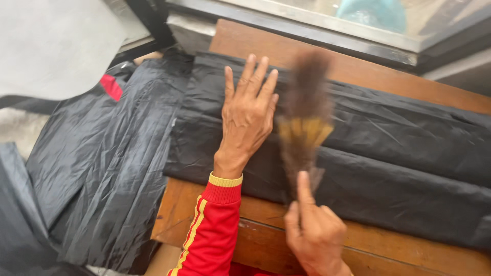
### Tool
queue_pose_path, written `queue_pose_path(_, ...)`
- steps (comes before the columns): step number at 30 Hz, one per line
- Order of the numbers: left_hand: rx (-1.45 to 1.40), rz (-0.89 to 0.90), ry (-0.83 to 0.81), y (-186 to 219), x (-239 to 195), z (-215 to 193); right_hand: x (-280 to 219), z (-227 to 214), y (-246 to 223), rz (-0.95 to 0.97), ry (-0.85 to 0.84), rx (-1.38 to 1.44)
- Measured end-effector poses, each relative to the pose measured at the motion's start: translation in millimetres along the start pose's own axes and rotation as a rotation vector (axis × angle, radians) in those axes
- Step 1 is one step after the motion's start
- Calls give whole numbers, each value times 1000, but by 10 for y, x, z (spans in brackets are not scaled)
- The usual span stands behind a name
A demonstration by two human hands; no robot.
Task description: The person cleans a small black bag with red trim and a larger black bag using a feather duster. They brush the exterior surfaces of the bags on a wooden table, turning them over to clean different sides.
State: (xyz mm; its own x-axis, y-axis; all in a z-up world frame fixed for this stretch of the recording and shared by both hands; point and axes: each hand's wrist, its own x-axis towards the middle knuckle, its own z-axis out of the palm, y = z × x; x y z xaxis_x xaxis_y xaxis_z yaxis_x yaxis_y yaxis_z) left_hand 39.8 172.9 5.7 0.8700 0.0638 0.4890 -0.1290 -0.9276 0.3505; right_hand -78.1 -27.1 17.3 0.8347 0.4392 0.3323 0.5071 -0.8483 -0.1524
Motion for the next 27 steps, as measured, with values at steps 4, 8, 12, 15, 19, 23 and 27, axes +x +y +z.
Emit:
queue_pose_path(4, 129, 112, -212, 104, -119, 324, -121, 62, 55, -28, -109, 46)
queue_pose_path(8, 129, 108, -163, 161, -94, 316, -382, 4, 643, 203, -178, -250)
queue_pose_path(12, 138, 108, -159, 206, -69, 302, -381, -163, 1019, 459, -166, -357)
queue_pose_path(15, 86, 142, -155, 338, -48, 281, -318, -242, 869, 296, -37, -219)
queue_pose_path(19, 100, 235, -273, 418, -107, 342, -321, -256, 552, 22, -44, 80)
queue_pose_path(23, 141, 204, -217, 433, -53, 350, -746, -135, 1103, 284, -159, -241)
queue_pose_path(27, 123, 206, -230, 411, -86, 362, -849, -338, 1624, 638, -148, -439)
